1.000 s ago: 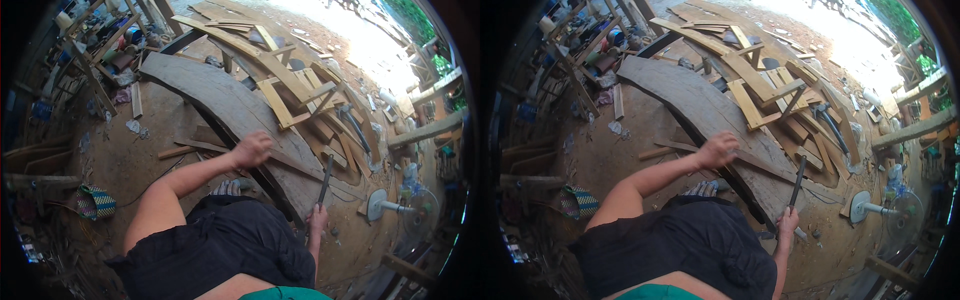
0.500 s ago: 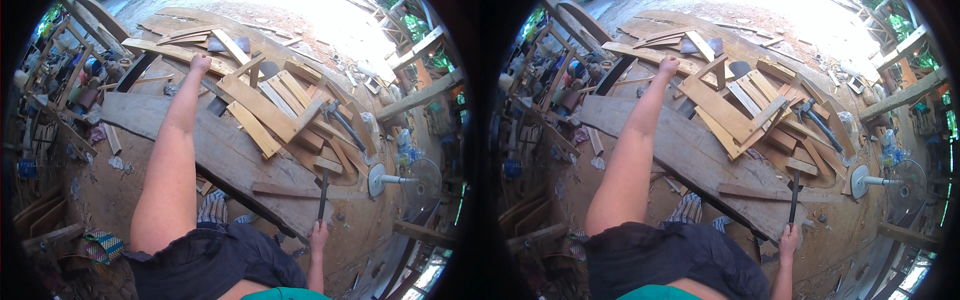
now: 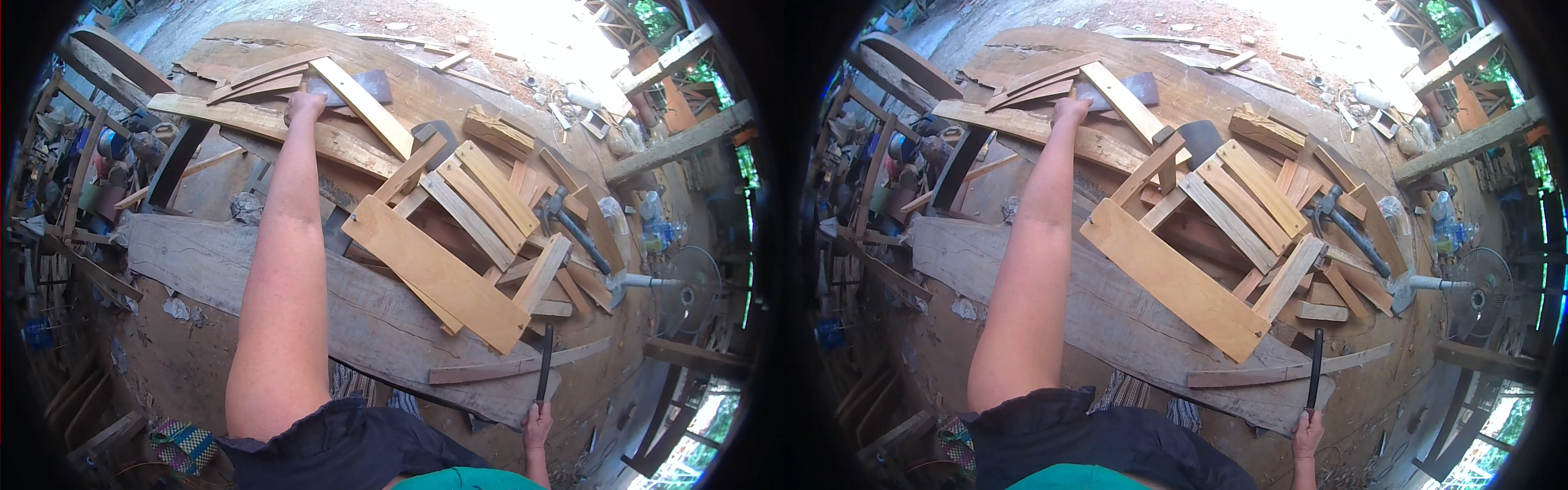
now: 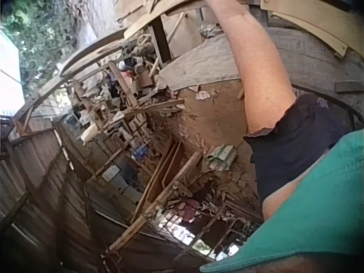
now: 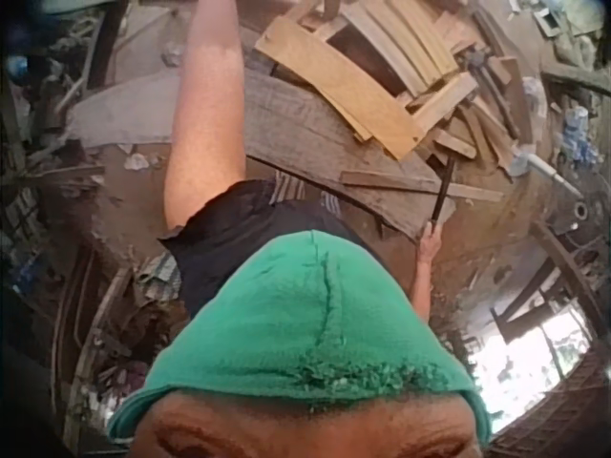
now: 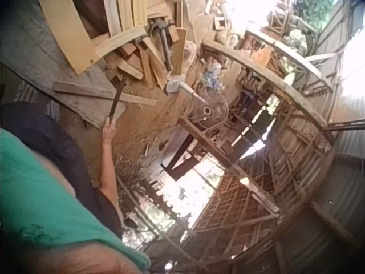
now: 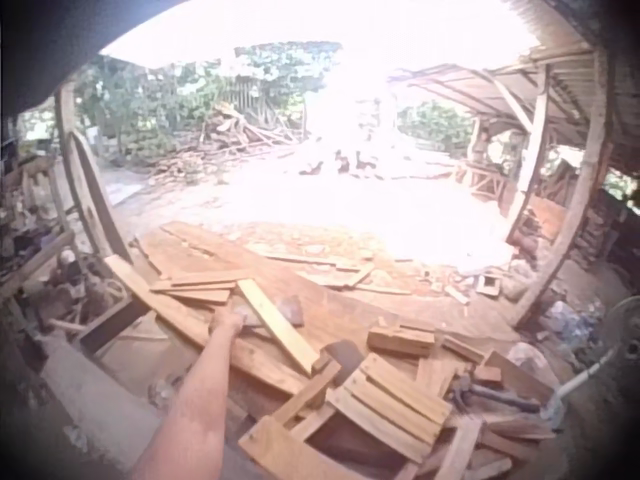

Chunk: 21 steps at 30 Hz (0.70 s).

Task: The person marks and scores a curved piece of wood using a metal ruler and a metal tool, then aligns wooden blocks along the scored wood by hand.

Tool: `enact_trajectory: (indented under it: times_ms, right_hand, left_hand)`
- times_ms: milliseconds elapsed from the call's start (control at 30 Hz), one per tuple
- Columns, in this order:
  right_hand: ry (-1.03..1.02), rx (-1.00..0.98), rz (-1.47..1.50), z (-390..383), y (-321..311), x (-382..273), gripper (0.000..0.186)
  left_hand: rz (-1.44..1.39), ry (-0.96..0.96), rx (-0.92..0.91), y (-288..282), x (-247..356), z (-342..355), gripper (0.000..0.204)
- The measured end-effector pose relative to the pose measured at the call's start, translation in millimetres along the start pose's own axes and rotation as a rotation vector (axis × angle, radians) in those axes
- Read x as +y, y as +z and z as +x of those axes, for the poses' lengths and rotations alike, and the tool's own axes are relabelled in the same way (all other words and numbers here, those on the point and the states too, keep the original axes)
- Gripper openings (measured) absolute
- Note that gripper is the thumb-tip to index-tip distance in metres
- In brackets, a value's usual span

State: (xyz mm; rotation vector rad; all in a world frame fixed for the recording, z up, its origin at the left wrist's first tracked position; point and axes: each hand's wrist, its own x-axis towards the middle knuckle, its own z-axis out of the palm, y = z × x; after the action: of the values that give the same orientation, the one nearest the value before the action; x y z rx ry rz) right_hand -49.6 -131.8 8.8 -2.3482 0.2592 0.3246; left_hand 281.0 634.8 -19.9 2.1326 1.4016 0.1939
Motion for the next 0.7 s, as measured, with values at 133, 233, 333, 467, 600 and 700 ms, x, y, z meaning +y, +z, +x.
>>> enact_trajectory:
  times_ms: [133,233,333,467,600,700]
  right_hand:
    - [-0.06,-0.007,-0.064,5.6,7.2,-9.4,0.019]
    - [-0.026,0.001,-0.068,3.2,4.7,-9.6,0.021]
    - [0.014,0.006,-0.05,-0.6,1.0,-1.9,0.022]
    - [-0.081,0.024,-0.054,2.9,3.3,-1.3,0.019]
    - [-0.06,-0.015,-0.011,3.9,1.9,3.4,0.019]
    - [-0.134,0.016,-0.032,1.9,3.0,0.0,0.019]
  left_hand:
    - [-0.01,-0.178,0.053,-2.8,0.1,7.0,0.054]
    - [-0.207,-0.175,0.062,10.8,-11.9,32.8,0.049]
    - [-0.748,-0.177,0.011,7.7,-1.0,26.9,0.039]
    - [-1.164,0.019,-0.003,-50.0,22.4,16.1,0.023]
    - [-0.945,0.103,0.415,-114.0,13.5,40.0,0.028]
    - [-1.017,0.12,0.554,-173.0,-5.4,8.4,0.021]
